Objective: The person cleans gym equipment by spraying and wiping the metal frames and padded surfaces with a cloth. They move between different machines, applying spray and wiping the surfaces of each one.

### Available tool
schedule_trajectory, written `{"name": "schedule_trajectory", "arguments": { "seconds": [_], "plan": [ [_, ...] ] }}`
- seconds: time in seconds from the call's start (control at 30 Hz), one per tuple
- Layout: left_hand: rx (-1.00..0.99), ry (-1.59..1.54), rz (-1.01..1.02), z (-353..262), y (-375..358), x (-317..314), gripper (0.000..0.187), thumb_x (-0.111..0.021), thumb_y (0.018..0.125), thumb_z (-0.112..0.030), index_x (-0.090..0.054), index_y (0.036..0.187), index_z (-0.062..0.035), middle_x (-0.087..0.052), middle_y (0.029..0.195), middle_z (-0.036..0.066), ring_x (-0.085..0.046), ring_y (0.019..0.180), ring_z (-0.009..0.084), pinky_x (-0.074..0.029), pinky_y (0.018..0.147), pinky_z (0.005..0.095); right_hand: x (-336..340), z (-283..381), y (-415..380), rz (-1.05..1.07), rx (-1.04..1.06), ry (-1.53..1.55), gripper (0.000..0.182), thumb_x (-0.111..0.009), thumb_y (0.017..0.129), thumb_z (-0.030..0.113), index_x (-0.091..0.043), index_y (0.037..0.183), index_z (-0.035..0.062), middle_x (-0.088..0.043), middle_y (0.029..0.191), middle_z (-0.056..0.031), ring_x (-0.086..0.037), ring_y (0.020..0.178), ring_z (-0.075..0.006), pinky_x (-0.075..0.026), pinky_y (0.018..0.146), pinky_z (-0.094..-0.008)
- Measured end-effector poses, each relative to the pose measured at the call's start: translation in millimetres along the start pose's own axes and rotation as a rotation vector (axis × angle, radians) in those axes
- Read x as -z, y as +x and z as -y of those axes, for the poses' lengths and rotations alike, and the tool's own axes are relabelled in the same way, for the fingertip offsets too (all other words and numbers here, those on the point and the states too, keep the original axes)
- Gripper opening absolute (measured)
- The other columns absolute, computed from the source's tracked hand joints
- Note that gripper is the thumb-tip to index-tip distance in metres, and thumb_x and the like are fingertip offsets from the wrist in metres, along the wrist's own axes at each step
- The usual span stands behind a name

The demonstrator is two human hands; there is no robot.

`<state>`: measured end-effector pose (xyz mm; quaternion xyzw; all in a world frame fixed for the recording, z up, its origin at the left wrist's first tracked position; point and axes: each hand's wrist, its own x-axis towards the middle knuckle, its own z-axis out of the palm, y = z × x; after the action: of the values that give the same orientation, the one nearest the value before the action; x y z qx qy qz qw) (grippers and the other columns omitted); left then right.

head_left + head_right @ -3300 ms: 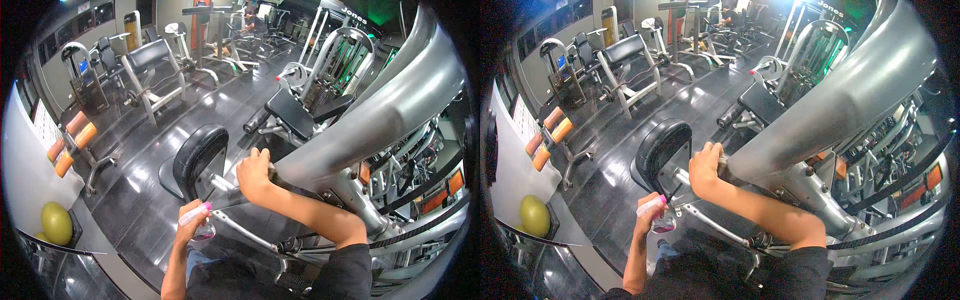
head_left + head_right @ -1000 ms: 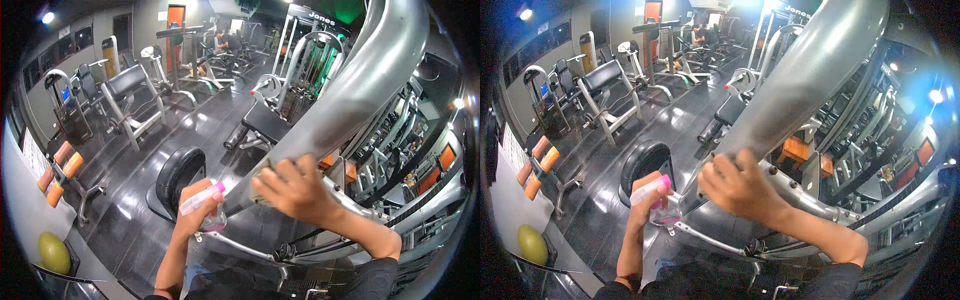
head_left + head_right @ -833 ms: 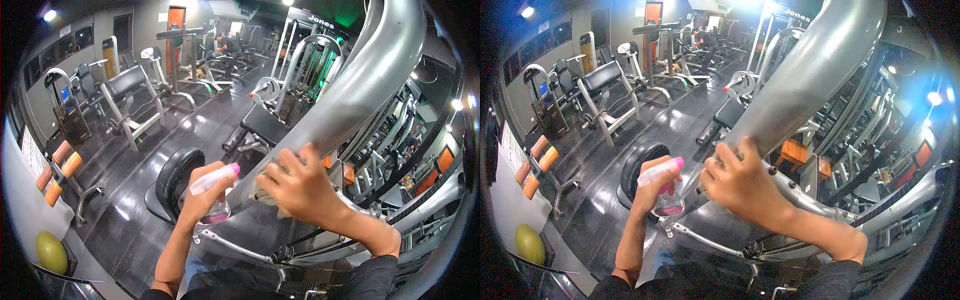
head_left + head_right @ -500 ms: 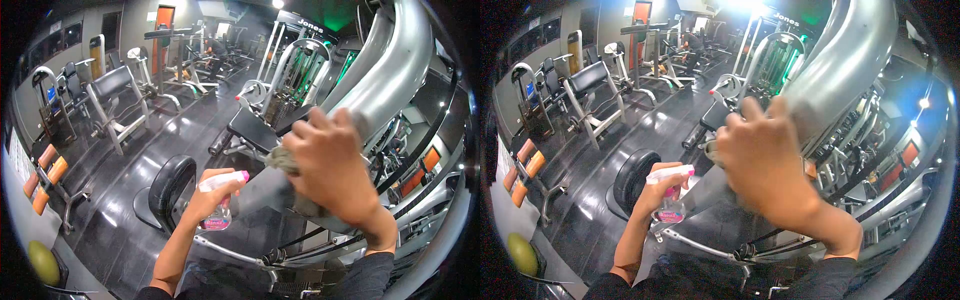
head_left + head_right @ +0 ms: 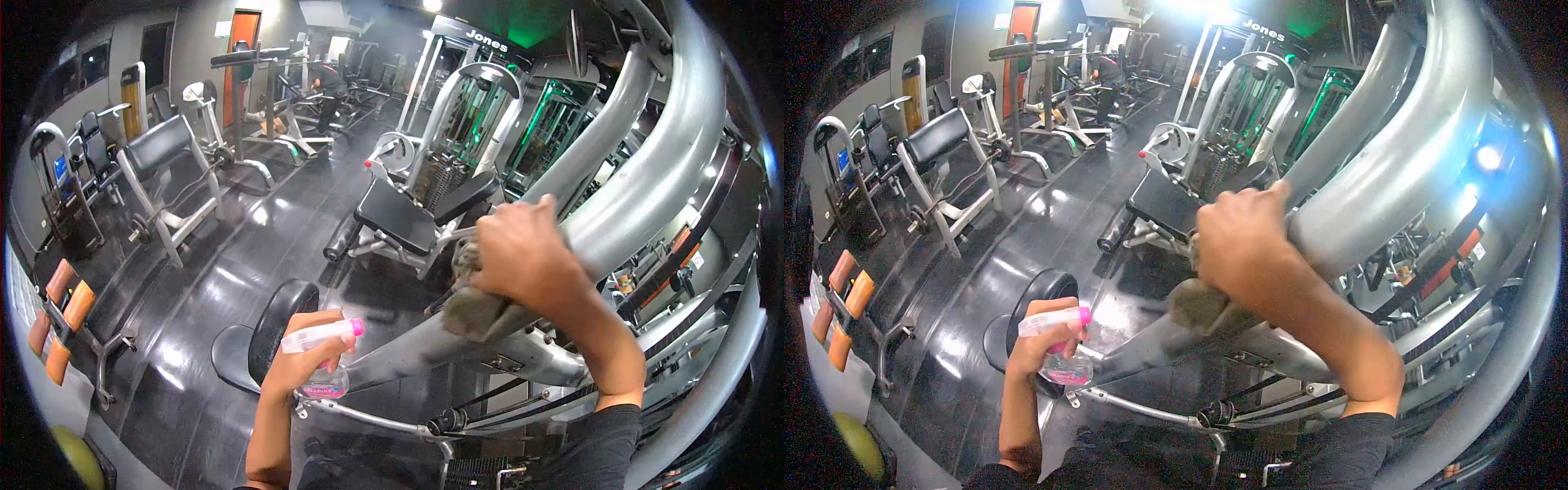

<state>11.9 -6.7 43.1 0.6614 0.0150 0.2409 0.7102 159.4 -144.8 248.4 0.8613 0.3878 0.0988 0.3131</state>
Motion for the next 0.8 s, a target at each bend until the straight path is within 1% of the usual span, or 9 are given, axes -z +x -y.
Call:
{"name": "schedule_trajectory", "arguments": {
  "seconds": [0.07, 0.13, 0.17, 0.33, 0.47, 0.57, 0.63, 0.67, 0.8],
  "plan": [
    [-0.001, -0.012, 0.011, 5, 4, 1, 0.027, -0.063, 0.081, -0.024, -0.062, 0.077, 0.0024, -0.062, 0.067, 0.007, -0.051, 0.046, 0.0109, -0.036, 0.045, 0.0243, -1, 0, 2, 0.072, -0.084, 0.037, 0.025, -0.066, 0.084, 0.029, -0.075, 0.105, 0.0170, -0.071, 0.106, -0.0030, -0.063, 0.110, -0.0230, -0.034, 0.094, -0.0482],
    [-0.050, -0.118, 0.017, 11, 8, 1, 0.028, -0.064, 0.082, -0.025, -0.062, 0.077, 0.0024, -0.062, 0.067, 0.007, -0.052, 0.046, 0.0113, -0.037, 0.045, 0.0246, -28, 24, 12, -0.085, 0.034, -0.193, 0.022, -0.064, 0.086, 0.034, -0.075, 0.093, 0.0165, -0.070, 0.098, -0.0062, -0.061, 0.108, -0.0221, -0.035, 0.093, -0.0456],
    [-0.046, -0.119, 0.027, 12, 10, 1, 0.028, -0.064, 0.082, -0.025, -0.062, 0.077, 0.0024, -0.062, 0.067, 0.007, -0.052, 0.046, 0.0113, -0.037, 0.045, 0.0246, -29, 42, 15, -0.019, 0.058, -0.268, 0.019, -0.063, 0.087, 0.030, -0.076, 0.096, 0.0181, -0.071, 0.101, -0.0041, -0.061, 0.108, -0.0214, -0.034, 0.091, -0.0434],
    [0.000, -0.056, 0.043, 11, 13, 4, 0.035, -0.065, 0.082, -0.032, -0.063, 0.077, 0.0018, -0.063, 0.070, 0.008, -0.052, 0.046, 0.0113, -0.038, 0.046, 0.0246, -98, 110, 35, -0.019, 0.396, -0.089, 0.017, -0.063, 0.088, 0.022, -0.077, 0.097, 0.0181, -0.072, 0.095, -0.0006, -0.060, 0.100, -0.0215, -0.035, 0.088, -0.0486],
    [-0.011, -0.039, 0.071, 10, 15, 5, 0.038, -0.065, 0.082, -0.036, -0.063, 0.077, 0.0014, -0.063, 0.070, 0.008, -0.052, 0.047, 0.0113, -0.038, 0.046, 0.0243, -95, 95, 26, -0.095, 0.330, -0.086, 0.015, -0.064, 0.087, 0.024, -0.077, 0.093, 0.0192, -0.071, 0.093, 0.0010, -0.060, 0.098, -0.0209, -0.035, 0.086, -0.0487],
    [-0.043, -0.051, 0.069, 3, 15, 1, 0.027, -0.064, 0.087, -0.023, -0.064, 0.076, 0.0014, -0.058, 0.067, 0.004, -0.051, 0.050, 0.0080, -0.033, 0.048, 0.0244, -46, 56, -8, -0.114, 0.171, -0.135, 0.013, -0.064, 0.086, 0.022, -0.076, 0.090, 0.0187, -0.071, 0.090, 0.0009, -0.059, 0.103, -0.0199, -0.035, 0.087, -0.0506],
    [-0.038, -0.055, 0.060, -2, 15, -3, 0.028, -0.065, 0.088, -0.026, -0.064, 0.080, 0.0009, -0.060, 0.071, 0.003, -0.053, 0.052, 0.0080, -0.035, 0.048, 0.0237, -28, 21, -29, -0.258, 0.052, -0.081, 0.013, -0.070, 0.079, 0.024, -0.074, 0.089, 0.0183, -0.071, 0.090, 0.0017, -0.058, 0.103, -0.0199, -0.038, 0.088, -0.0485],
    [-0.040, -0.046, 0.055, -6, 14, -3, 0.028, -0.065, 0.088, -0.026, -0.064, 0.080, 0.0009, -0.060, 0.071, 0.003, -0.053, 0.052, 0.0080, -0.035, 0.048, 0.0237, -26, 0, -41, -0.419, 0.058, -0.002, 0.012, -0.063, 0.084, 0.024, -0.073, 0.087, 0.0177, -0.070, 0.090, -0.0023, -0.058, 0.104, -0.0201, -0.037, 0.087, -0.0464],
    [-0.047, 0.028, 0.079, -20, 15, -9, 0.032, -0.065, 0.090, -0.031, -0.065, 0.083, -0.0001, -0.061, 0.074, 0.003, -0.055, 0.055, 0.0082, -0.037, 0.050, 0.0230, -22, -29, -61, -0.752, 0.013, -0.003, 0.009, -0.063, 0.080, 0.019, -0.071, 0.081, 0.0141, -0.067, 0.083, -0.0027, -0.058, 0.099, -0.0202, -0.039, 0.082, -0.0415]
  ]
}}
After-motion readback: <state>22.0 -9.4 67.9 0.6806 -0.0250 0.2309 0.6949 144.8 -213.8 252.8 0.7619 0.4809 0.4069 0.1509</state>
